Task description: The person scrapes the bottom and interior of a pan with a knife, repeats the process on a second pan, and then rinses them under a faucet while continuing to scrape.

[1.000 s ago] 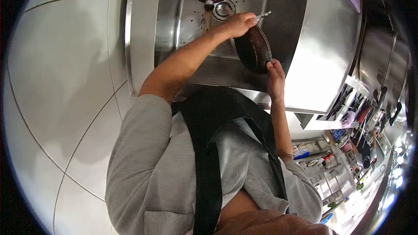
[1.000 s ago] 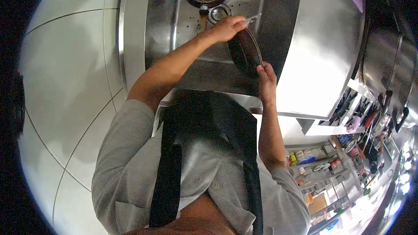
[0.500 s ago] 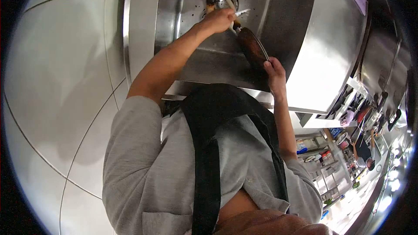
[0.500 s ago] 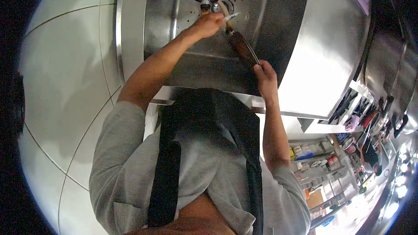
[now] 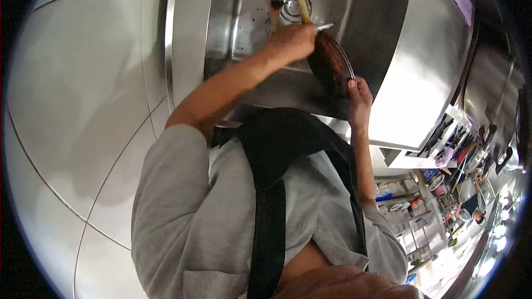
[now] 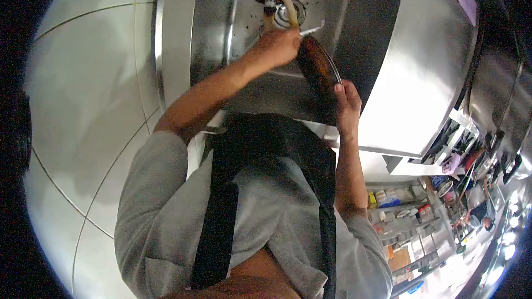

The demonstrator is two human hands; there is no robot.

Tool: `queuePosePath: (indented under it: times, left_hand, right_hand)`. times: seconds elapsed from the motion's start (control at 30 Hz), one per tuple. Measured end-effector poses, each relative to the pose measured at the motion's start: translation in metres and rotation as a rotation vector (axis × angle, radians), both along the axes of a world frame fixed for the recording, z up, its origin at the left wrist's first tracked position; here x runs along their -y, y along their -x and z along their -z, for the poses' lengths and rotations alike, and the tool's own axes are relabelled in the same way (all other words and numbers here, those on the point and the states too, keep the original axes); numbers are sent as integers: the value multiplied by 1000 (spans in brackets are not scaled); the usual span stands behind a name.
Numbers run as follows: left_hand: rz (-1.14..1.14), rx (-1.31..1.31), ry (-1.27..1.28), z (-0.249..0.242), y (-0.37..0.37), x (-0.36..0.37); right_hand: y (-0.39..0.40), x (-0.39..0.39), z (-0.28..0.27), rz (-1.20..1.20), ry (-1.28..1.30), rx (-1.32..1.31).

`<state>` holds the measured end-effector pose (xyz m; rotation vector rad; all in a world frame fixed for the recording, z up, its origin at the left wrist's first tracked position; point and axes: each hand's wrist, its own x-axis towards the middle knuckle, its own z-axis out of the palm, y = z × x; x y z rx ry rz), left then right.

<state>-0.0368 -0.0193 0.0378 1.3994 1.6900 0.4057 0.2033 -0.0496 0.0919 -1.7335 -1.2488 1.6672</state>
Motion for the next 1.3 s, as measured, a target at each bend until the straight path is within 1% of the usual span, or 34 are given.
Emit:
queuePosePath:
  times: [0.03, 0.1, 0.13, 0.17, 0.23, 0.27, 0.3, 0.33, 0.37, 0.4, 0.43, 0.47, 0.5, 0.53, 0.57, 0.6, 0.67, 0.7, 0.73, 0.77, 0.87, 0.9, 0.97, 1.0, 1.03, 1.07, 1.1, 1.17, 1.2, 1.23, 1.3]
  left_hand:
    - [100, -23, -76, -14, -3, 4]
    - [90, -15, -100, -55, -12, 9]
    - [96, -8, -144, -30, -9, 10]
    - [74, 98, -40, 21, 1, 3]
    - [-45, 22, -26, 5, 5, 12]
    - [-40, 34, -86, -5, 2, 12]
    - [-41, 59, -127, -22, -7, 19]
    - [11, 23, -95, -53, -8, 20]
    - [-31, 65, -95, -25, -6, 16]
    - [-70, 111, -84, 22, -5, 16]
    - [-105, 152, -81, 7, 5, 8]
    - [-18, 38, 3, -10, 14, 6]
    - [-4, 31, -36, -41, 9, 7]
    - [19, 27, -73, -63, -1, 9]
    - [39, 32, -98, -73, -9, 14]
    - [31, 32, -216, -67, -14, 18]
    - [28, 48, -82, -33, 8, 4]
    - [28, 52, -21, -31, 20, -5]
    - [23, 28, -64, -34, 14, 0]
    - [73, 58, -137, -38, 1, 7]
    - [126, 52, -196, -70, -16, 21]
    - [76, 72, -206, -42, -10, 15]
    - [64, 1, -80, -38, 10, 0]
    - [56, 99, -133, -31, -1, 10]
    - [118, 60, -89, -52, -5, 15]
    - [82, 89, -165, -61, -10, 23]
    - [42, 115, -246, -65, -10, 27]
    - [-94, 103, -180, -51, 9, 31]
    - [-157, 100, -145, -40, 20, 35]
    - [-255, 83, -199, -33, 33, 37]
    - [-412, 80, -165, -29, 58, 43]
  right_hand:
    - [1, -1, 5, 9, -26, 6]
    - [1, 6, 0, -5, -31, 56]
    - [6, 4, -8, -34, -28, 89]
    - [11, 2, -12, -61, -32, 115]
    - [9, 6, -13, -16, -75, 48]
    - [10, 7, -9, 18, -94, 12]
    - [8, 10, -10, 34, -49, 21]
    - [5, 9, -13, 44, -9, 29]
    - [7, 3, -13, 50, 19, 28]
    - [13, 1, -22, 52, 16, 52]
    - [13, 3, -21, 36, -14, 54]
    - [12, 2, -19, 16, -51, 55]
    - [10, 1, -15, -2, -87, 58]
    - [8, 1, -11, 29, -79, 1]
    - [8, 2, -14, 24, -80, 2]
    - [12, -1, -17, 15, -88, 0]
    - [15, 1, -20, -7, -106, 5]
    - [17, 1, -19, -20, -125, 11]
    - [18, -1, -19, -39, -141, 19]
    - [22, -6, -16, -39, -150, 23]
    - [22, -9, -19, -57, -130, 77]
    - [23, -11, -18, -55, -136, 102]
    - [27, -14, -17, -46, -144, 149]
    - [30, -21, -13, 22, -117, 78]
    - [33, -30, -7, 92, -90, 4]
    - [30, -32, -3, 155, -41, -58]
    - [30, -38, 4, 129, -98, -41]
    - [42, -60, 24, 84, -232, -26]
    - [52, -69, 20, 18, -330, 94]
    - [58, -76, 31, 29, -363, 122]
    - [63, -88, 66, 48, -423, 179]
